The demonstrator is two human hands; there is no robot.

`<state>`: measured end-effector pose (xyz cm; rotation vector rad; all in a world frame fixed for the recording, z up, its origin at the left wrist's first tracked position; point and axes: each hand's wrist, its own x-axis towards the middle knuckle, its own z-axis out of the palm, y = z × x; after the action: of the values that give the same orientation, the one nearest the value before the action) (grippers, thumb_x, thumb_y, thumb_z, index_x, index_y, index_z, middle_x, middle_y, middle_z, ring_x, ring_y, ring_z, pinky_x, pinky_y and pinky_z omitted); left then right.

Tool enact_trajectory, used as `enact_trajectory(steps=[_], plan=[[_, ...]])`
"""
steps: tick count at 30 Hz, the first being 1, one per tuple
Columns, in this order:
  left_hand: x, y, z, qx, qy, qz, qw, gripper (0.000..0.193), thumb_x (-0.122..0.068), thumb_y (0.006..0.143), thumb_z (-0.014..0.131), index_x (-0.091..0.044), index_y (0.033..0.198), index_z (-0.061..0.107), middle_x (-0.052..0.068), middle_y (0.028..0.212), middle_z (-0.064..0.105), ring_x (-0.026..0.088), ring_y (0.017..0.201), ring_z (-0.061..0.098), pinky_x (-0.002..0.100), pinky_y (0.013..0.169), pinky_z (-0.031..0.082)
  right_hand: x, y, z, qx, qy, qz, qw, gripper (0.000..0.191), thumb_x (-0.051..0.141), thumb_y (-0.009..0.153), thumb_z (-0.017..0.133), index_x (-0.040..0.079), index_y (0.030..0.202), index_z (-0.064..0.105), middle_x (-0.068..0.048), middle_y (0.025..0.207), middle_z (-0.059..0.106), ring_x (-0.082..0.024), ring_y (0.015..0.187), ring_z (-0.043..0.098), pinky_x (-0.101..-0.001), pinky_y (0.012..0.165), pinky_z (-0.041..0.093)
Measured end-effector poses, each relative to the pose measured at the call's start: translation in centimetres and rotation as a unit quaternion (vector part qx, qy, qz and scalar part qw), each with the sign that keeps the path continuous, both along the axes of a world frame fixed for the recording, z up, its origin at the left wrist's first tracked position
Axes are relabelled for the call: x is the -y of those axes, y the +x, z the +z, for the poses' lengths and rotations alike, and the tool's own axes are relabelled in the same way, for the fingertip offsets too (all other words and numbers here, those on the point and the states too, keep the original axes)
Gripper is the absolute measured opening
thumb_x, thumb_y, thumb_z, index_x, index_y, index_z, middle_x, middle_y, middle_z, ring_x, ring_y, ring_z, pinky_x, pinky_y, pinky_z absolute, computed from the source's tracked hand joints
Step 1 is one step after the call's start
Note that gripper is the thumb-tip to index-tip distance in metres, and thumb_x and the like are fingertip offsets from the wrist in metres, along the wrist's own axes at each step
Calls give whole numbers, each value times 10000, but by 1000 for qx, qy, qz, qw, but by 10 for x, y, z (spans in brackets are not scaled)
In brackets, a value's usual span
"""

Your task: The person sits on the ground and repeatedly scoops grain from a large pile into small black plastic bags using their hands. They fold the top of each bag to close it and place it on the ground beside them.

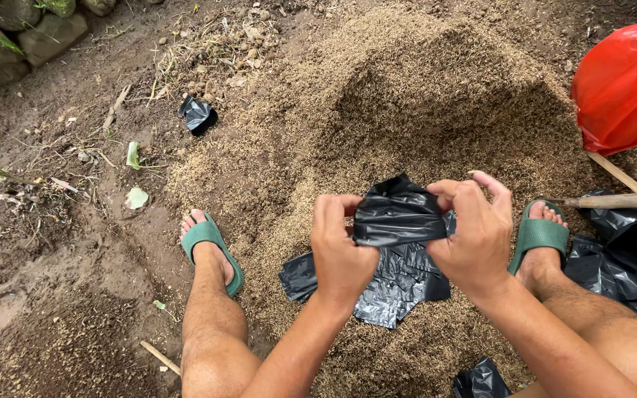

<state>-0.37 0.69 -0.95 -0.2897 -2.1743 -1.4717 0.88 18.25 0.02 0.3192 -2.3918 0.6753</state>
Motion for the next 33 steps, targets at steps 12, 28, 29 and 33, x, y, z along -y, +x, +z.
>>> enact_trajectory(steps=[12, 28, 29, 33], plan=[[3, -3, -10, 63, -42, 17, 997, 242, -34, 846, 734, -52, 1079, 670, 54, 911, 703, 163, 780, 733, 291, 622, 586, -1, -3, 5, -46, 20, 2, 999, 270, 112, 841, 796, 69, 967, 562, -35, 898, 670, -227, 838, 672, -497, 1127, 421], [-1, -2, -12, 209, -47, -21, 976, 261, 64, 719, 682, -33, 955, 735, 99, 820, 736, 208, 723, 730, 339, 656, 542, 4, 1, -18, 140, -125, -6, 982, 355, 154, 836, 791, 72, 1119, 594, -62, 907, 672, -277, 942, 651, -381, 846, 492], [-1, -2, -13, 201, -25, -23, 979, 259, 73, 719, 671, -26, 952, 722, 102, 831, 742, 211, 739, 737, 335, 672, 548, 4, 2, -18, 144, -118, -5, 982, 381, 132, 802, 787, 68, 1122, 588, -67, 905, 668, -278, 940, 648, -380, 845, 490], [0, -3, -15, 173, 6, -21, 985, 221, 97, 736, 640, -17, 917, 695, 101, 847, 747, 224, 765, 745, 332, 701, 561, 2, 1, -14, 127, -85, -13, 988, 437, 98, 711, 818, 68, 1065, 564, -64, 852, 666, -271, 877, 649, -394, 850, 470]])
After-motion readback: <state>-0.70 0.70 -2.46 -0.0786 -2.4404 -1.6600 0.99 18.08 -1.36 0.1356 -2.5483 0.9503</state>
